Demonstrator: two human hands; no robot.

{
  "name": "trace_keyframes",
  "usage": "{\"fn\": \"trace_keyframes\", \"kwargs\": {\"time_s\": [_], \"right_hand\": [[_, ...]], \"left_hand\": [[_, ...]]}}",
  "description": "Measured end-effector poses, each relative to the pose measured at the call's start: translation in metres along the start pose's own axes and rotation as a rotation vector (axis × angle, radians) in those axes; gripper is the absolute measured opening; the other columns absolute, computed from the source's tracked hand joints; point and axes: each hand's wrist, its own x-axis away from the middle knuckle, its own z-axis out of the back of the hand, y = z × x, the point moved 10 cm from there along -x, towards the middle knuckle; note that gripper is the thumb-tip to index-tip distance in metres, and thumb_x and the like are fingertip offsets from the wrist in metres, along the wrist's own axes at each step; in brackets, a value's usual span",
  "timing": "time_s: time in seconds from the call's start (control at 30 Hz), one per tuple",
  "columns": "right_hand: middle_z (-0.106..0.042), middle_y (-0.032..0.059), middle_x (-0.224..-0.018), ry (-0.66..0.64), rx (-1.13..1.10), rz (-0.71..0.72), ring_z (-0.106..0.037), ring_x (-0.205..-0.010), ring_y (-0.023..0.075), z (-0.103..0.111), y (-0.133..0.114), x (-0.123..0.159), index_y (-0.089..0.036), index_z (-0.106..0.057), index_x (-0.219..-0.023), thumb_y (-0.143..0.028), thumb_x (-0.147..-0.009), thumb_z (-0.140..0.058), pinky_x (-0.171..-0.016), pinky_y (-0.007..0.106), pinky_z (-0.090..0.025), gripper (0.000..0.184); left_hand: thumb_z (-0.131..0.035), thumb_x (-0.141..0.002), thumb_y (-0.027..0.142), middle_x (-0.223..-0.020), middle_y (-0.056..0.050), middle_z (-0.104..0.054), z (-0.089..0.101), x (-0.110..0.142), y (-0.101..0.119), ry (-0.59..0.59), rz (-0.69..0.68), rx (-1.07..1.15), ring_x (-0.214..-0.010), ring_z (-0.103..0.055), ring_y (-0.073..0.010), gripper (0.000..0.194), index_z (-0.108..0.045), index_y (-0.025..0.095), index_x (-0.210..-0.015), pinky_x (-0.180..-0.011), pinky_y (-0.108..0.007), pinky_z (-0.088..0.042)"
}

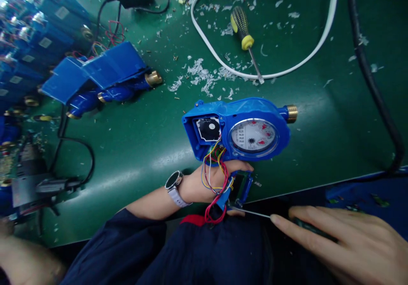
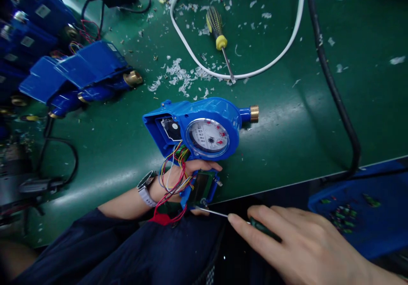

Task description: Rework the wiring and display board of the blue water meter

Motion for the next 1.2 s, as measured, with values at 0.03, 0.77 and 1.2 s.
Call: {"fn": "trace_keyframes", "kwargs": {"time_s": [0.03, 0.77, 1.2], "right_hand": [[-0.071, -0.0012, -0.104, -0.006, 0.027, 0.057, -0.07, -0.083, 0.0156, -0.001, -0.005, -0.003, -0.037, -0.059, -0.132, -0.007, -0.084, -0.044, -0.072, 0.022, -0.057, 0.059], [-0.068, -0.0007, -0.11, 0.06, -0.253, 0.011, -0.068, -0.097, 0.0119, -0.012, -0.024, -0.005, -0.032, -0.049, -0.14, -0.018, -0.096, -0.044, -0.077, 0.013, -0.056, 0.047], [-0.07, 0.0045, -0.096, 0.093, -0.196, 0.015, -0.071, -0.078, 0.0136, -0.01, -0.03, -0.006, -0.022, -0.06, -0.132, -0.019, -0.1, -0.037, -0.065, 0.018, -0.059, 0.04]], "left_hand": [[-0.074, -0.067, 0.059, -0.124, -0.016, -0.064, 0.0, 0.0, 0.001, 0.0, -0.004, -0.002, -0.114, -0.064, -0.0303, 0.076, -0.053, 0.017, -0.127, -0.104, -0.046, -0.049], [-0.008, -0.08, 0.086, -0.114, -0.016, -0.069, -0.005, 0.036, -0.004, 0.74, 0.207, 0.662, -0.108, -0.065, -0.0293, 0.098, -0.06, 0.012, -0.119, -0.099, -0.045, -0.05], [-0.031, -0.089, 0.069, -0.111, -0.014, -0.066, -0.002, 0.019, 0.002, 0.651, 0.074, 0.433, -0.106, -0.064, -0.0282, 0.064, -0.057, 0.015, -0.111, -0.1, -0.044, -0.046]]}}
